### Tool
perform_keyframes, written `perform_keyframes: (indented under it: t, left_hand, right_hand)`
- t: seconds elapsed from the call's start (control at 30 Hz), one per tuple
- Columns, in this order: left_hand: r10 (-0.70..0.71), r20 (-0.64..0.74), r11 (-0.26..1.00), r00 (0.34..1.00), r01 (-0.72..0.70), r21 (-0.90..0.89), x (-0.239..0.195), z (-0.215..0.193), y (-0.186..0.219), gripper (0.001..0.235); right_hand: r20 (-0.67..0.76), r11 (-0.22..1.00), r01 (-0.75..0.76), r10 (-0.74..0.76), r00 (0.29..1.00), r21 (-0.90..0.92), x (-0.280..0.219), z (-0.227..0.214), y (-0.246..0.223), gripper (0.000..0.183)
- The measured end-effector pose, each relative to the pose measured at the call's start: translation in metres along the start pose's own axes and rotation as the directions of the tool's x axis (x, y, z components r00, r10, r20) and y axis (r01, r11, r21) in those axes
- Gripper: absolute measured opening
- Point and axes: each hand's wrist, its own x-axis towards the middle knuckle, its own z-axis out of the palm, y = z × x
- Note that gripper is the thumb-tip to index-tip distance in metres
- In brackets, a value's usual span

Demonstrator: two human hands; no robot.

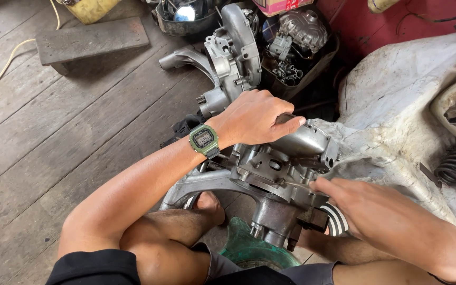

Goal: A person is disassembling or repairing a motorcycle engine, using a small tool to manipulate internal components of the casing.

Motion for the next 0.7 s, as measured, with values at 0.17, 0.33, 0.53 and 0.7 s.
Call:
perform_keyframes:
  t: [0.17, 0.33, 0.53, 0.7]
  left_hand:
    - [-0.045, 0.023, 0.999, 0.999, 0.045, 0.007, -0.002, -0.003, 0.005, 0.060]
    - [-0.044, 0.026, 0.999, 0.999, 0.044, 0.002, -0.002, -0.003, 0.005, 0.061]
    - [-0.008, 0.023, 1.000, 1.000, 0.008, -0.027, -0.001, -0.006, 0.005, 0.057]
    - [-0.020, 0.050, 0.999, 0.999, 0.021, -0.028, -0.001, -0.005, 0.005, 0.057]
  right_hand:
    - [-0.082, 0.995, 0.096, -0.094, 0.992, 0.022, 0.019, 0.005, -0.031, 0.082]
    - [-0.114, 0.994, 0.112, -0.111, 0.987, -0.002, 0.012, 0.008, -0.014, 0.076]
    - [-0.054, 0.999, 0.032, -0.031, 0.998, 0.012, 0.003, -0.001, -0.021, 0.070]
    - [-0.070, 0.995, 0.098, -0.099, 0.993, -0.022, 0.008, 0.000, -0.017, 0.075]
